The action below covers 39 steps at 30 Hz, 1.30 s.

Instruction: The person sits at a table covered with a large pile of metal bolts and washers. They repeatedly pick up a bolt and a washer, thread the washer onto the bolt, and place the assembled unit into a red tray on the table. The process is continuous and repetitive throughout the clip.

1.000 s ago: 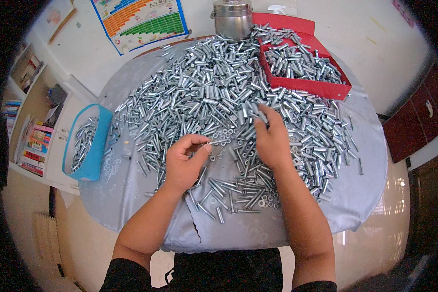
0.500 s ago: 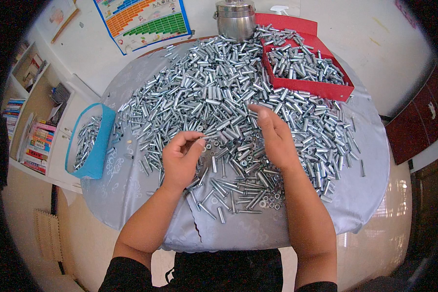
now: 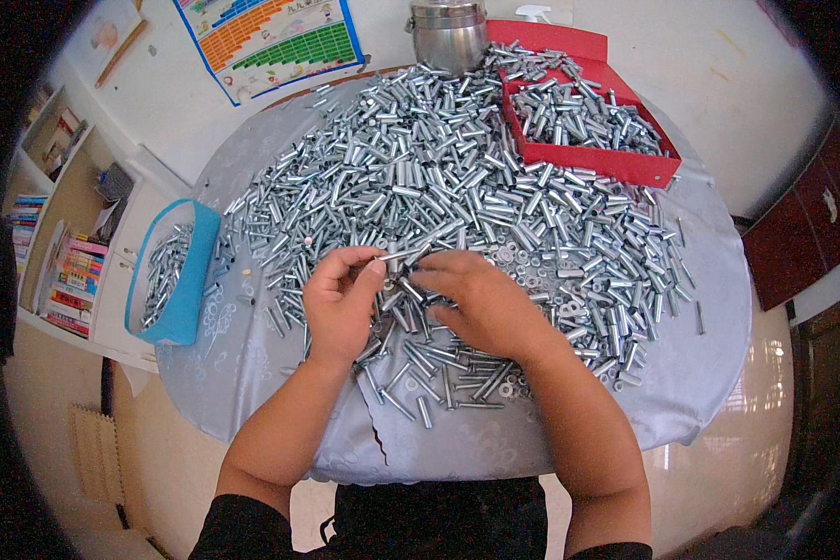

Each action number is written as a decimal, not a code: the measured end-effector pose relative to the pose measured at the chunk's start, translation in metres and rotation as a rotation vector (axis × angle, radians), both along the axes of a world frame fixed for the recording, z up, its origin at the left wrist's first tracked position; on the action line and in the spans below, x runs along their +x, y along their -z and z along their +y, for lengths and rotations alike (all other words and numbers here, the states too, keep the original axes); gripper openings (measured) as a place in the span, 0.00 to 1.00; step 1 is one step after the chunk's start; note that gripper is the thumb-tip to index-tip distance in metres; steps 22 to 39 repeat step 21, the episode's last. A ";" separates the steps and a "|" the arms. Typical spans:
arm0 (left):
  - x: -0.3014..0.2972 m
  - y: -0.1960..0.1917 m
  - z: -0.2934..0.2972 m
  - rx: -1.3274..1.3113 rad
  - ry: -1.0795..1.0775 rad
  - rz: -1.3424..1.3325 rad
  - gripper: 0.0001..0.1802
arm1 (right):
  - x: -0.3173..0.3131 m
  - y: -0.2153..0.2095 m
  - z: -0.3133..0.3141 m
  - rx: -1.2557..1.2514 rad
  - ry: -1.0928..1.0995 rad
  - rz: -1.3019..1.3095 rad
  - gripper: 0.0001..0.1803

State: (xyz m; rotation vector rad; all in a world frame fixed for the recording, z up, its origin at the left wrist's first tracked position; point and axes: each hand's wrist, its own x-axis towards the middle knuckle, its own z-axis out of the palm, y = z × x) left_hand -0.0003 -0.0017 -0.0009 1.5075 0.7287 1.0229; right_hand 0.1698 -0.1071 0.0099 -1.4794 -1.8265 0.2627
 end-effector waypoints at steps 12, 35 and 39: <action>0.002 0.005 0.002 -0.021 0.086 -0.071 0.08 | 0.036 0.001 -0.008 -0.090 0.499 0.212 0.19; 0.000 0.005 0.003 0.001 0.112 -0.067 0.09 | 0.040 -0.006 -0.006 -0.224 0.150 1.040 0.26; 0.000 0.005 0.003 0.001 0.112 -0.067 0.09 | 0.040 -0.006 -0.006 -0.224 0.150 1.040 0.26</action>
